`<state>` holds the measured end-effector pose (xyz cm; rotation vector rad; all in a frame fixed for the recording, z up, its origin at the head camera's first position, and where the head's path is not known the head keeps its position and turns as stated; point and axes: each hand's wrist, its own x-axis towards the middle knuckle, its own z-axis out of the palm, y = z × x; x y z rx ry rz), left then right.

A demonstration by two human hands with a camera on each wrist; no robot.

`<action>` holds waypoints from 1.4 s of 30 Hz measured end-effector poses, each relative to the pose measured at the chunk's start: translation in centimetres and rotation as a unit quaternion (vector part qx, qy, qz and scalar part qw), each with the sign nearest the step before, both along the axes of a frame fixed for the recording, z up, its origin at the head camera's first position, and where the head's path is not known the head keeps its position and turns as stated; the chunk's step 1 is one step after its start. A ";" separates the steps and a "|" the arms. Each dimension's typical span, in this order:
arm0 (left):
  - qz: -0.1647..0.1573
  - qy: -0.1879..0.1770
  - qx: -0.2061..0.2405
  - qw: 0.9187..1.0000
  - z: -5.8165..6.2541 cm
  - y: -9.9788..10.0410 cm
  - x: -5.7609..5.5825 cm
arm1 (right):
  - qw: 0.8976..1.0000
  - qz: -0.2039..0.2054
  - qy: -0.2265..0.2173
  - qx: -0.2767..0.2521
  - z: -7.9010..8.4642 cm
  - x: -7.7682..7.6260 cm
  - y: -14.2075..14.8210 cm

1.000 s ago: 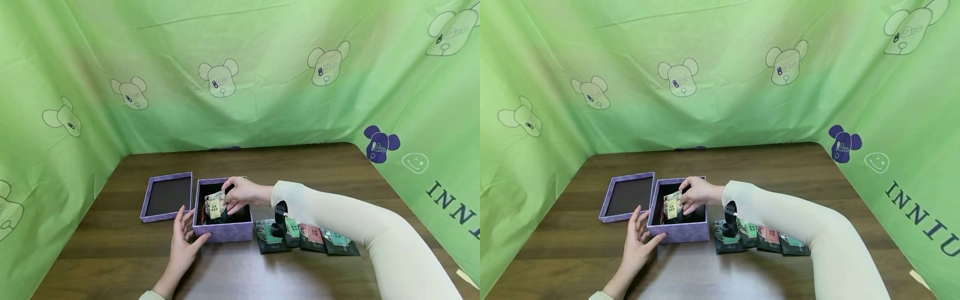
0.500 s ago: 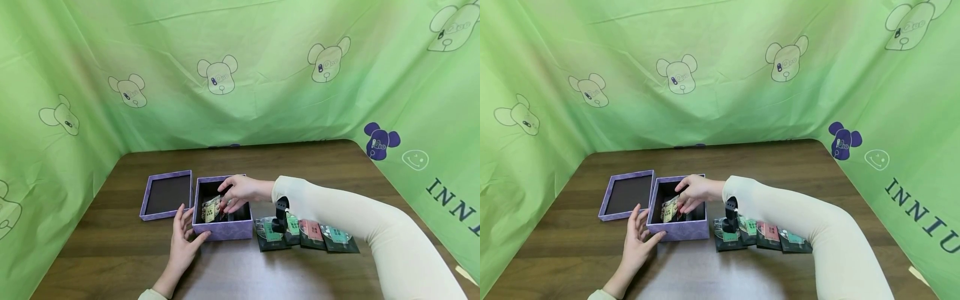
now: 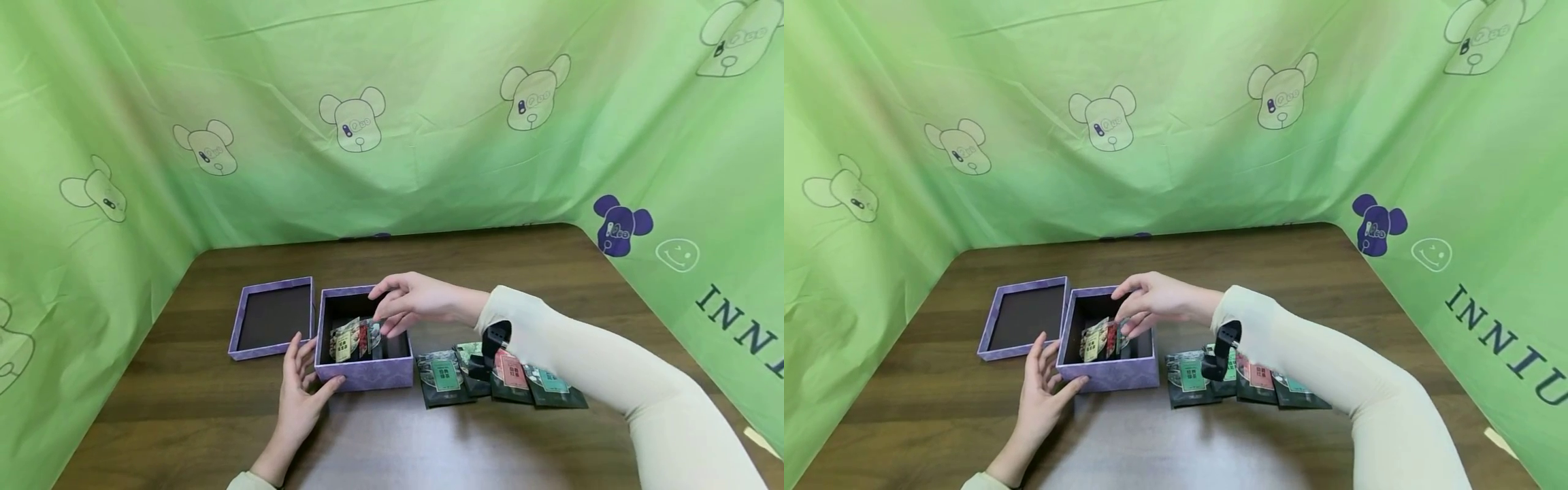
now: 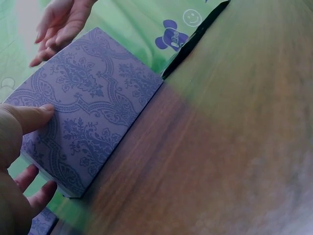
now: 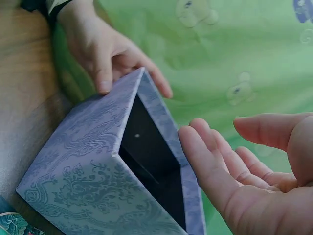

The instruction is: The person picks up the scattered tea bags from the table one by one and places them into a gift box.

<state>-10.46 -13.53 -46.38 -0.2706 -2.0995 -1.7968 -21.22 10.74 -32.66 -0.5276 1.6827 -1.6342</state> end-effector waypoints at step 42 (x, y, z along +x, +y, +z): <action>-0.001 0.002 0.008 1.000 -0.1 -0.1 0.0 | 0.978 -0.191 -0.002 -0.081 -7.2 4.8 20.6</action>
